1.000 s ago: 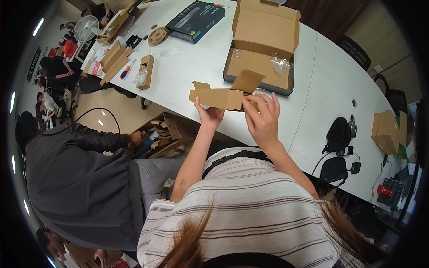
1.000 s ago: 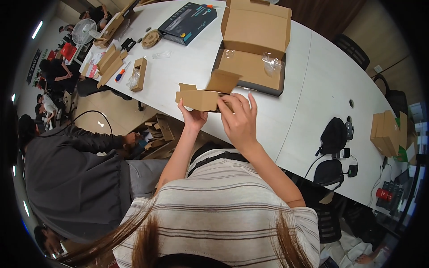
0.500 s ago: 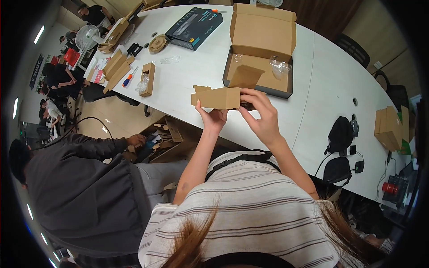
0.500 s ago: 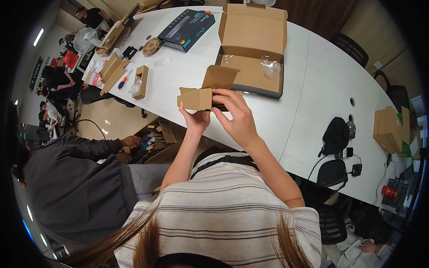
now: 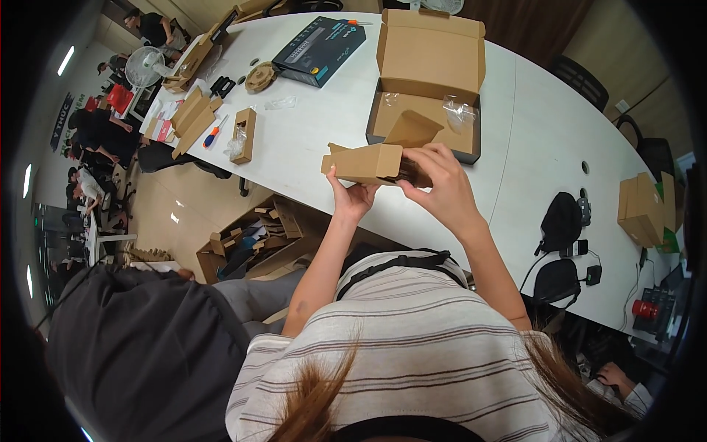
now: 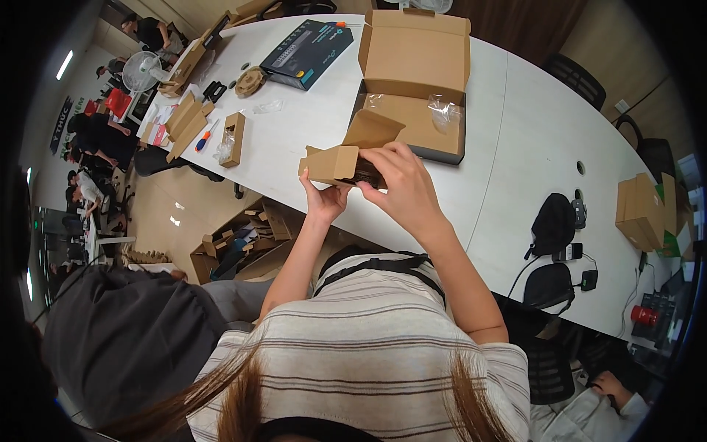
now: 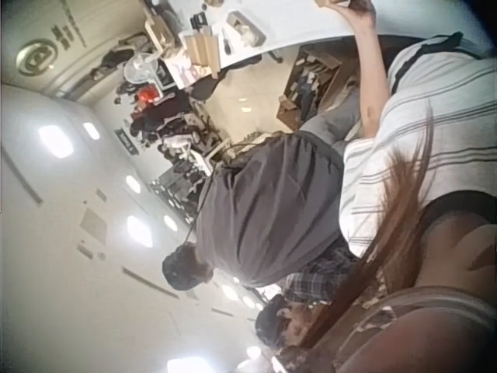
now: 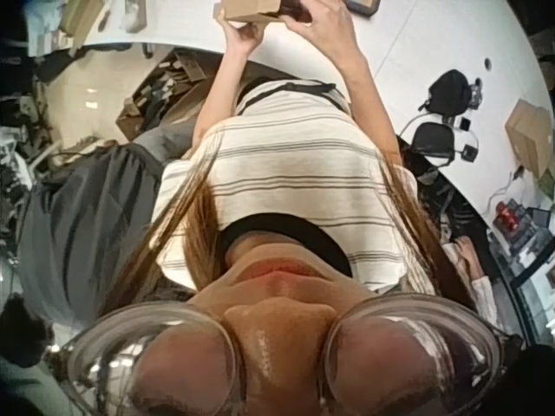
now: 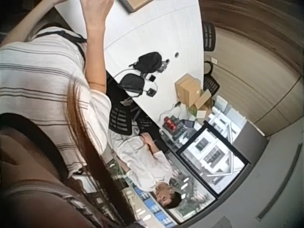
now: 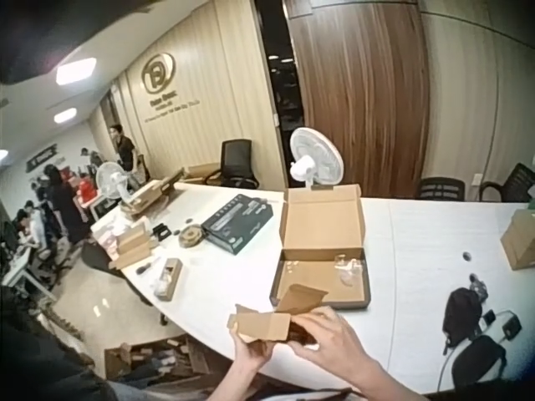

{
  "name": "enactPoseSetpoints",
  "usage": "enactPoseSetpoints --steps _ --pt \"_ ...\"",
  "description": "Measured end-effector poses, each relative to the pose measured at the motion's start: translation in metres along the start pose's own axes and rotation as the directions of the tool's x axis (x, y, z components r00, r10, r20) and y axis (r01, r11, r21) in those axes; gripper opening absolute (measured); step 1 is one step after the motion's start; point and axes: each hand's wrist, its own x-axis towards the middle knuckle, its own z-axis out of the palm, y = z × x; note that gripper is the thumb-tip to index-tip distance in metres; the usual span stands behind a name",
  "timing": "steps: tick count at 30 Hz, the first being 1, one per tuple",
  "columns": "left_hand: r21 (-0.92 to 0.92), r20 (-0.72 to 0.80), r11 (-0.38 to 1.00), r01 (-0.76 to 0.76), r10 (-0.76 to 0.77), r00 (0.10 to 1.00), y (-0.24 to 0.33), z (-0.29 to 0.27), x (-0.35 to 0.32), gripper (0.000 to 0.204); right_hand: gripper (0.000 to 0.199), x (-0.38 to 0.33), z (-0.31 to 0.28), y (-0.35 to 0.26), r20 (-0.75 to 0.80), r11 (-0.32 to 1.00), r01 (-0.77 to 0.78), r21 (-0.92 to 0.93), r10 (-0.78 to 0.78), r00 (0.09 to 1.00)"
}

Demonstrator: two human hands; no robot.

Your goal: Folding and assembling cardboard box components and inserts.

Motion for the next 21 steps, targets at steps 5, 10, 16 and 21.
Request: enactPoseSetpoints --steps 5,10,16,21 --pt "0.062 0.03 0.998 -0.012 0.011 0.999 0.0 -0.009 0.005 0.085 0.044 0.001 0.005 -0.004 0.017 0.996 -0.058 -0.074 0.059 0.998" --pt "0.05 0.009 0.998 -0.03 0.03 1.0 0.006 -0.015 0.01 0.092 0.042 -0.006 0.011 0.011 -0.003 0.997 -0.065 -0.051 0.064 0.998" --pt "0.151 0.083 0.983 -0.104 0.092 0.992 0.015 -0.017 0.012 0.094 0.034 -0.019 0.019 0.024 0.012 0.991 -0.129 -0.039 0.13 0.991" --pt "0.181 0.04 0.969 -0.168 0.163 0.986 0.02 -0.024 0.015 0.093 0.03 -0.031 0.029 0.032 -0.041 0.993 -0.1 -0.063 0.098 0.994"
